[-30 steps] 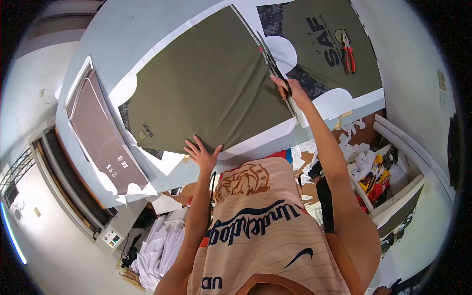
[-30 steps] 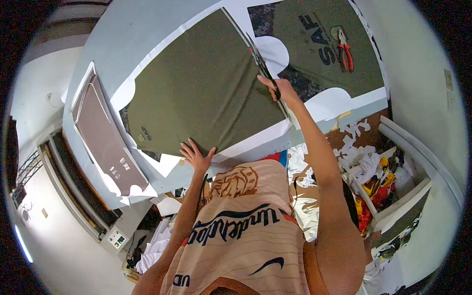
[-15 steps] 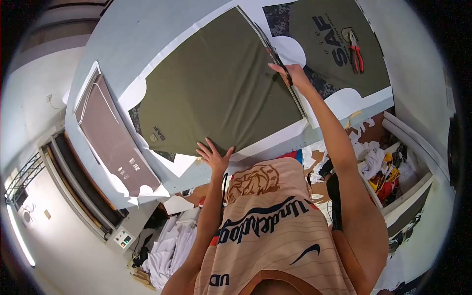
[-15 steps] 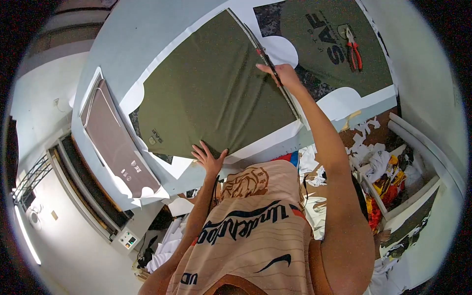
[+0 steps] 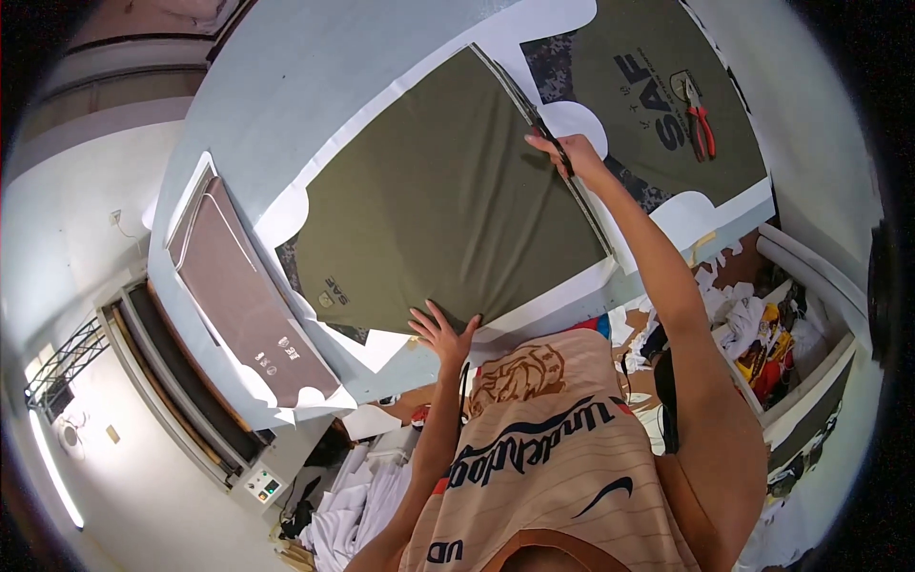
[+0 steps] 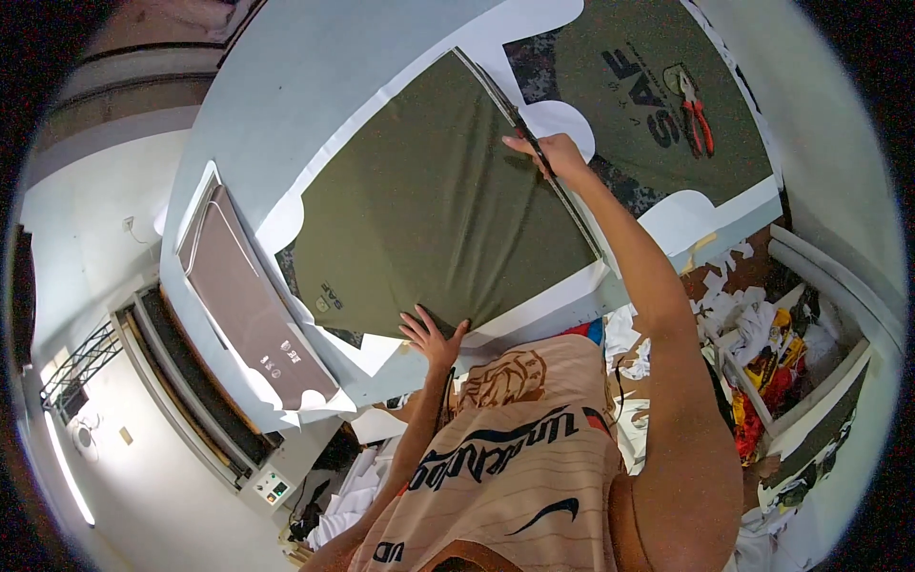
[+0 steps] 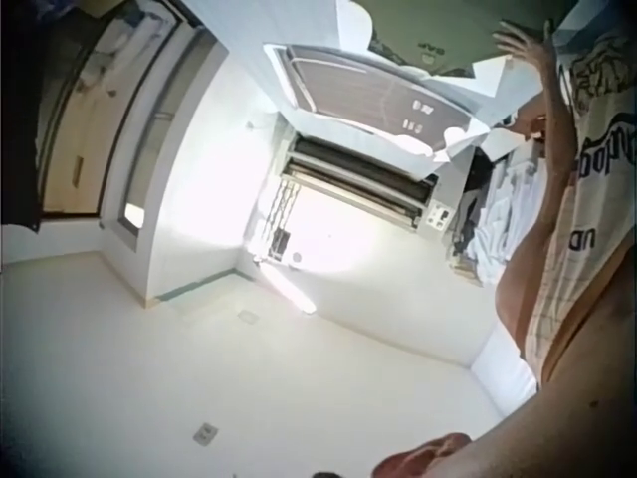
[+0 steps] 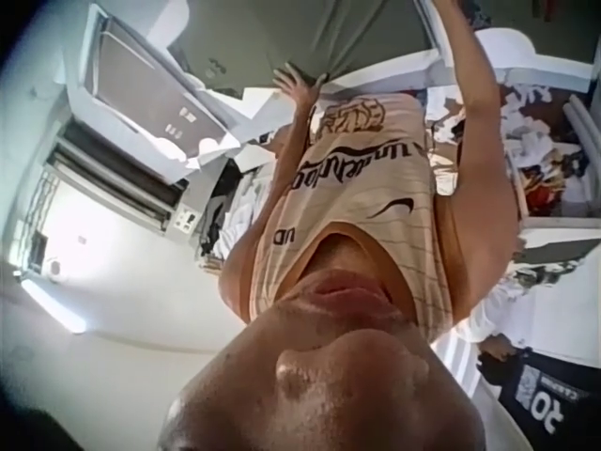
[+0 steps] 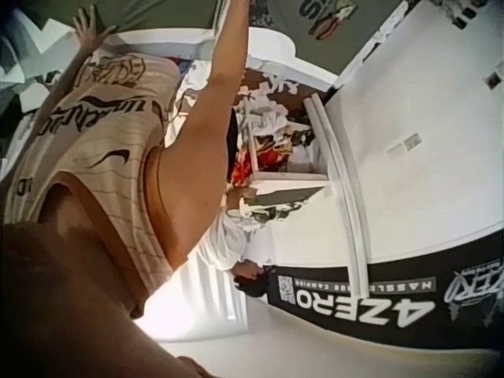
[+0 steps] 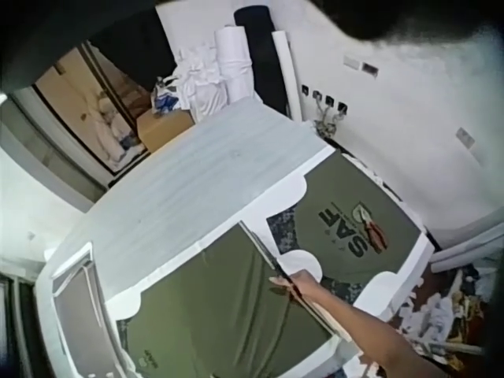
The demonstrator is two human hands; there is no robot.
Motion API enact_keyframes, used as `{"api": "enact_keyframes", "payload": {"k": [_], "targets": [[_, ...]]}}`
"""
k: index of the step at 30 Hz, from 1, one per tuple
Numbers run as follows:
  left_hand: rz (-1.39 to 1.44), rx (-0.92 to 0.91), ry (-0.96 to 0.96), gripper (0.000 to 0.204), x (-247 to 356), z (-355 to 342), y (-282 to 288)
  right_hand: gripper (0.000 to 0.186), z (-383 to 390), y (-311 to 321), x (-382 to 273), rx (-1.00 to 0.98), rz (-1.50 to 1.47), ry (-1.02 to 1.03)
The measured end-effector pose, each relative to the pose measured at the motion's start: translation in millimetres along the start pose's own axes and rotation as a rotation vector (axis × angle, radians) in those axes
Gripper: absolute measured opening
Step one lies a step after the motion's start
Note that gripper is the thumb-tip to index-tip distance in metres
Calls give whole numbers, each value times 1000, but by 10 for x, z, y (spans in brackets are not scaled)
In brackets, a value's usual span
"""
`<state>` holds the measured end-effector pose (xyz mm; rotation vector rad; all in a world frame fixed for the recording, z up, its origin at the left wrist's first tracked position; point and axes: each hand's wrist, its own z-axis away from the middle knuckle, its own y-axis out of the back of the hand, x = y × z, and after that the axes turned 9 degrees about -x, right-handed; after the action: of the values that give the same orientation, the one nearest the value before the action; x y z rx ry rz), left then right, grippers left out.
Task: Cutting out garment patterns from a green fabric sheet using a paper template and scissors.
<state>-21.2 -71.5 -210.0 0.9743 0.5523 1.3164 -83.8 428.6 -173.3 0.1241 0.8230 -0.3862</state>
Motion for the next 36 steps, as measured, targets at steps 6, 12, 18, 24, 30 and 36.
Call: {"api": "enact_keyframes", "payload": {"k": [6, 12, 18, 24, 30, 36], "targets": [[-13, -5, -4, 130, 59, 59, -12, 61, -173, 47, -214, -19, -39, -40], [3, 29, 18, 134, 71, 45, -32, 63, -382, 43, -253, -1, 11, 19], [5, -23, 31, 132, 30, 88, 4, 66, -521, -7, -430, 6, 28, -29], [19, 10, 11, 132, 92, -37, 48, 69, -706, -12, -409, 12, 15, 76], [5, -18, 39, 133, 112, 77, -21, 69, -768, -18, -537, 19, -102, 11], [14, 18, -13, 134, 55, -33, 18, 70, -962, -42, -527, 92, 19, -11]]}}
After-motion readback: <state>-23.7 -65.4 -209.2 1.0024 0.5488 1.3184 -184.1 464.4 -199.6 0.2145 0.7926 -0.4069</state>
